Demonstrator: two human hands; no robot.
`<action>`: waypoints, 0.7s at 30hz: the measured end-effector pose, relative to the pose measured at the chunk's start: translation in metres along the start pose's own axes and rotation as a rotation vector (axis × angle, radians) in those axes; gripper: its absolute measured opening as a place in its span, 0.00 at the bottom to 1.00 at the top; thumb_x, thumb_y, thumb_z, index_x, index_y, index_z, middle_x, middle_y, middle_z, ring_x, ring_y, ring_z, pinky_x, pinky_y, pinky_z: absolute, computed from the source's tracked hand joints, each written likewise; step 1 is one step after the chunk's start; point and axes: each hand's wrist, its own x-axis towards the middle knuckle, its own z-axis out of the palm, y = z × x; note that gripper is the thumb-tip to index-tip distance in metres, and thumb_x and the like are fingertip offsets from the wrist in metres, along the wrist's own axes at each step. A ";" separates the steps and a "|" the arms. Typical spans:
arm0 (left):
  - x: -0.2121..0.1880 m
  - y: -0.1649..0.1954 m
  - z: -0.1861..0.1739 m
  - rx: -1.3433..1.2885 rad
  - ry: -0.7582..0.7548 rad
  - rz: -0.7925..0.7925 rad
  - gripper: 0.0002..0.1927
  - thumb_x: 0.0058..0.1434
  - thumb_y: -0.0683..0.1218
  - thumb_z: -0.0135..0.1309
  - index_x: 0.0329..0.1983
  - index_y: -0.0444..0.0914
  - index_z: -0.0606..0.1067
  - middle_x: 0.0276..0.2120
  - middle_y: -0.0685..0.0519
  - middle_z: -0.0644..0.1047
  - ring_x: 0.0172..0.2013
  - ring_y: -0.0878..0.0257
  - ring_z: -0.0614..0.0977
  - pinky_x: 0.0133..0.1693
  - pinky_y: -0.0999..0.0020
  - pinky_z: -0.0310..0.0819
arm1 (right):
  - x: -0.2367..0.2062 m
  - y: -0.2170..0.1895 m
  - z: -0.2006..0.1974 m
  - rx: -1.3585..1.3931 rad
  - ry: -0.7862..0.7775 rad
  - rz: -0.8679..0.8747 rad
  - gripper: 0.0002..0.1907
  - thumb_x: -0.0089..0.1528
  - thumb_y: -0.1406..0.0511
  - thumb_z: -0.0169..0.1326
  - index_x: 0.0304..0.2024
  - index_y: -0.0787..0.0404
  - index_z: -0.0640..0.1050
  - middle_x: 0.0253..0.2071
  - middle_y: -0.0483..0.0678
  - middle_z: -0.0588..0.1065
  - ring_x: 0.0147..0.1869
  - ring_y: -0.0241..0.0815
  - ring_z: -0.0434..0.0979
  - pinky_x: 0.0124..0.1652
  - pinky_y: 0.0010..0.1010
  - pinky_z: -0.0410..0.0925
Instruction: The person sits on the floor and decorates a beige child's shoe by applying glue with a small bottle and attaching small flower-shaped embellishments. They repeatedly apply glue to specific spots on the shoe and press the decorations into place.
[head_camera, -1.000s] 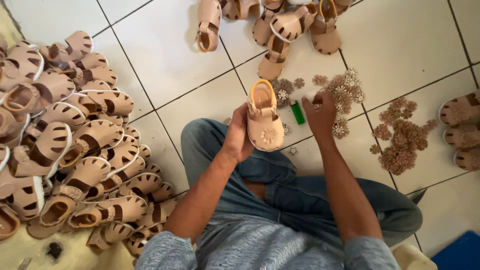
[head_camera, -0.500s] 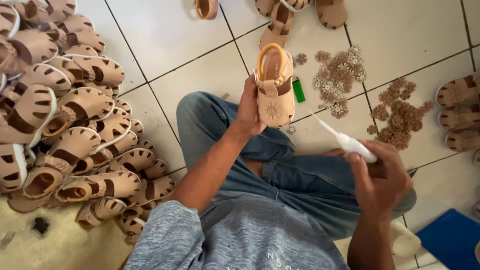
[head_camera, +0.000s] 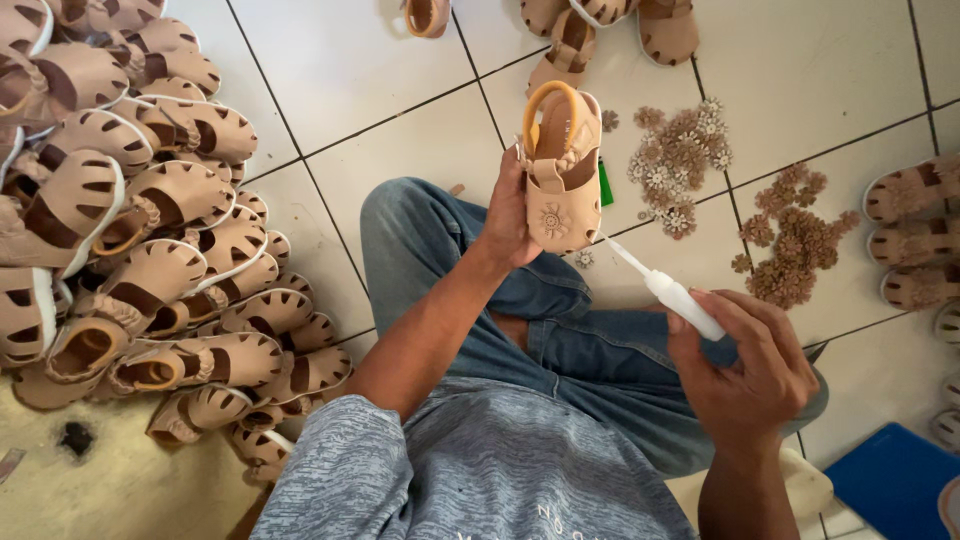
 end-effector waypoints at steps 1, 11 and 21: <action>-0.001 0.000 0.001 0.008 0.005 0.005 0.25 0.80 0.61 0.33 0.67 0.41 0.64 0.55 0.50 0.77 0.51 0.58 0.84 0.51 0.58 0.83 | -0.001 0.000 0.000 -0.004 -0.001 -0.005 0.10 0.67 0.69 0.71 0.48 0.63 0.83 0.47 0.50 0.82 0.50 0.41 0.84 0.47 0.27 0.76; -0.018 0.003 0.006 0.089 0.016 0.046 0.21 0.80 0.57 0.35 0.67 0.41 0.63 0.53 0.50 0.77 0.49 0.59 0.84 0.48 0.59 0.85 | -0.014 -0.004 0.003 -0.020 -0.024 -0.023 0.11 0.67 0.68 0.71 0.48 0.63 0.83 0.46 0.50 0.82 0.50 0.41 0.84 0.47 0.27 0.76; -0.036 0.001 0.005 0.093 0.070 -0.035 0.27 0.78 0.62 0.31 0.64 0.39 0.66 0.51 0.48 0.78 0.47 0.57 0.85 0.47 0.58 0.86 | -0.031 -0.012 0.003 -0.054 -0.030 -0.046 0.10 0.67 0.67 0.71 0.47 0.63 0.83 0.45 0.50 0.82 0.50 0.41 0.85 0.45 0.27 0.77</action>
